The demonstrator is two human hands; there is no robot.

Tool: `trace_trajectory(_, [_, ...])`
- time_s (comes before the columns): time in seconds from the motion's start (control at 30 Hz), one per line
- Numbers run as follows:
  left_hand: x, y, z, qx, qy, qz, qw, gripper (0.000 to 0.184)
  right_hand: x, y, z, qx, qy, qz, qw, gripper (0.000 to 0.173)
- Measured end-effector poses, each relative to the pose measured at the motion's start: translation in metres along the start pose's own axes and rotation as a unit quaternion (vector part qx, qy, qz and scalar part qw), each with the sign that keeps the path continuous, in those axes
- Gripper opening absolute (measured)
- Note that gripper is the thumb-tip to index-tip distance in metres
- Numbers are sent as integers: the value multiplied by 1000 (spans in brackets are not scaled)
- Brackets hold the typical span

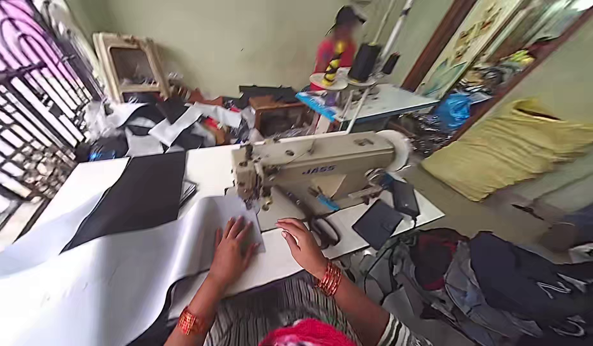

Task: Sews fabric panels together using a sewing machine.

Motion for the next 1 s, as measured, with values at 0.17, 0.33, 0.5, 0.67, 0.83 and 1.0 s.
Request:
trace_trajectory(0.17, [-2,-8,-3,-9,-18,65,998,46,11,33,6,1,-65,52,996,27])
trace_trajectory(0.33, [-3,-7,-1,-6,-18,73,997,45,-1,18,3,38,-107,0,993,28])
trace_trajectory(0.5, [-2,-10,-1,-3,-25,88,996,46,4,15,-5,68,-100,35,992,34])
trace_trajectory(0.67, [-3,-10,-4,2,-26,90,996,48,3,14,-7,78,-138,-47,986,29])
trace_trajectory(0.83, [-2,-12,-4,3,-27,96,995,47,-12,0,-9,83,-148,-118,978,28])
trace_trajectory(1.0, [-3,-12,-5,4,-28,96,995,47,-15,-4,-8,65,-136,-127,980,28])
Point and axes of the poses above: each hand's wrist, its own x-axis towards the middle knuckle, its own y-axis out of the back of the hand, z = x × y, the point moved 1 cm from there along x, towards the middle knuckle, and after that the axes turned 10 degrees about x, right-handed, at the moved point
